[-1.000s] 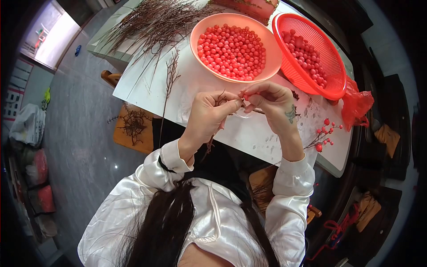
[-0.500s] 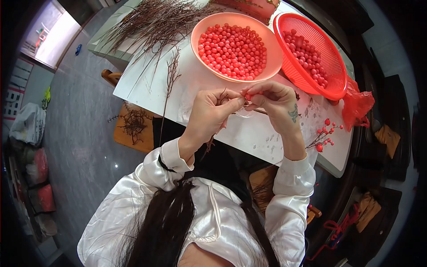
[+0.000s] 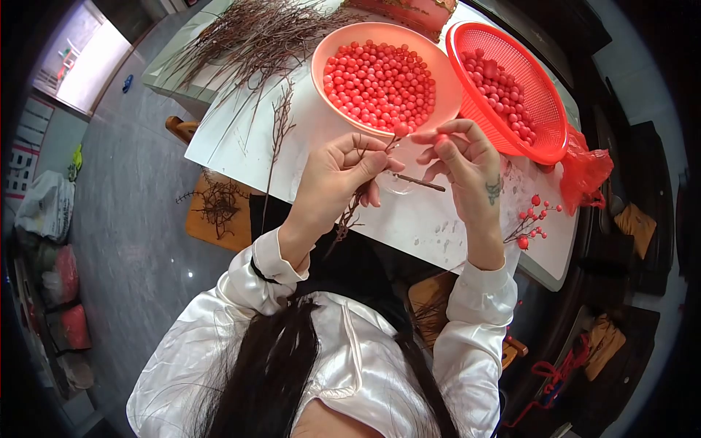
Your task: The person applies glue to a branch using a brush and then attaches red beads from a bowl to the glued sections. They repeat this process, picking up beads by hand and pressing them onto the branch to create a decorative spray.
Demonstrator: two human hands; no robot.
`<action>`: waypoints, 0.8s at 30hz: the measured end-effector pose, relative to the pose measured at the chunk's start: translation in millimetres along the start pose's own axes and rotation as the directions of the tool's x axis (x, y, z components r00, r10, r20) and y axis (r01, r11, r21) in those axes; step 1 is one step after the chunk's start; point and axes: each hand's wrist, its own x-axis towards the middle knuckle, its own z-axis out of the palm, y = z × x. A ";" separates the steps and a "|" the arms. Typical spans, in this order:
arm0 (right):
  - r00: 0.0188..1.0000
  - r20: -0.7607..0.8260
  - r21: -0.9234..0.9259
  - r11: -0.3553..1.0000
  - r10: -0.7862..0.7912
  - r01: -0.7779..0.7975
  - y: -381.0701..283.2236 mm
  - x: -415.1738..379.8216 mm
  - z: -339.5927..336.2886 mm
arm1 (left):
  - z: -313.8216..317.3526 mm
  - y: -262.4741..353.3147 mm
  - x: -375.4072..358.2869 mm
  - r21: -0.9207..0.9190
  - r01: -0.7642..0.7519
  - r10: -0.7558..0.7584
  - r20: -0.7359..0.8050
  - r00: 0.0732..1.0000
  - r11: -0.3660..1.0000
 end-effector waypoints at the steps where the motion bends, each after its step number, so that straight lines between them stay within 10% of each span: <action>1: 1.000 0.010 0.004 1.000 0.013 -0.013 -0.8 -2.2 2.4 | 0.5 0.0 0.0 -0.022 0.000 -0.001 -0.010 1.000 1.000; 24: 0.996 0.043 0.328 0.941 0.075 -0.085 8.5 -10.7 28.0 | 19.8 9.8 -10.7 0.220 -0.135 0.184 -0.219 0.958 0.966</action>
